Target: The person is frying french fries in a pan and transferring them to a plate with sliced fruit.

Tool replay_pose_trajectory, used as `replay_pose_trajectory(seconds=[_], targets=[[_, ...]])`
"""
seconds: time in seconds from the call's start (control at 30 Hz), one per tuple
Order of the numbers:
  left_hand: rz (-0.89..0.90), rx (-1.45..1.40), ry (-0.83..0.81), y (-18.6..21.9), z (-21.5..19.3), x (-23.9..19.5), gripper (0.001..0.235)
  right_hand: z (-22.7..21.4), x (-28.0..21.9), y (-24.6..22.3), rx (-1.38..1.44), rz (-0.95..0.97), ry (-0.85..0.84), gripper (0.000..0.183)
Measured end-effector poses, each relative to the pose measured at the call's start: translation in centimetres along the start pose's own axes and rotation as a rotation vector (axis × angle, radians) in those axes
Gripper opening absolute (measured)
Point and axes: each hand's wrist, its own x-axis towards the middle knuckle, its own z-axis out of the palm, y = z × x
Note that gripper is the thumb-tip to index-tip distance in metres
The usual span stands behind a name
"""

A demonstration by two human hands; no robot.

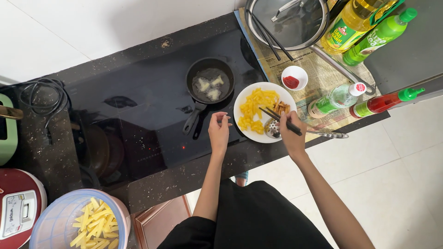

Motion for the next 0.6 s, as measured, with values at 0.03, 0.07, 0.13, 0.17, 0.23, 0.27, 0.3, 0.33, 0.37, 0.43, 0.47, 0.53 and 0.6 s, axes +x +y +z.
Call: replay_pose_trajectory(seconds=[0.03,0.07,0.13,0.17,0.23,0.27,0.3,0.33,0.37,0.43,0.47,0.53,0.6], targets=[[0.000,0.001,0.001,0.0,-0.1,0.0,0.017,0.0,-0.1,0.0,0.001,0.000,-0.001,0.037],[0.004,-0.001,0.003,-0.1,-0.1,0.1,0.017,0.0,-0.1,0.0,-0.006,0.003,0.030,0.038],[0.007,-0.004,0.004,-0.2,0.0,0.2,0.017,-0.1,0.1,0.5,-0.014,0.008,0.062,0.040],[0.013,-0.010,0.000,-0.2,0.1,0.2,0.017,-0.1,0.2,1.0,-0.010,-0.015,0.097,0.041],[0.021,-0.015,-0.006,-0.2,0.1,0.2,0.017,0.0,0.6,2.9,-0.005,-0.038,0.135,0.042],[0.026,-0.018,-0.009,-0.2,0.1,0.3,0.017,0.0,0.9,4.3,0.138,0.001,0.170,0.042],[0.032,-0.022,-0.013,-0.2,0.2,0.3,0.017,-0.1,1.2,5.8,0.281,0.040,0.204,0.041],[0.034,-0.024,-0.013,-0.2,0.1,0.4,0.017,-0.7,1.3,5.3,0.281,0.037,0.205,0.041],[0.029,-0.027,-0.009,-0.2,0.0,0.5,0.017,-1.4,1.3,4.9,0.340,0.078,0.229,0.045],[0.024,-0.032,-0.003,-0.1,-0.2,0.4,0.017,-2.2,1.3,3.8,0.398,0.118,0.250,0.048],[0.008,-0.033,0.001,-0.1,-0.3,0.4,0.017,-2.3,1.5,3.2,0.430,0.108,0.239,0.048],[-0.005,-0.036,0.016,0.1,-0.5,0.3,0.017,-2.0,2.4,1.7,0.466,0.094,0.220,0.049],[-0.015,-0.054,0.027,0.1,-1.1,0.2,0.016,-1.0,3.5,0.2,0.495,0.019,0.185,0.047]])
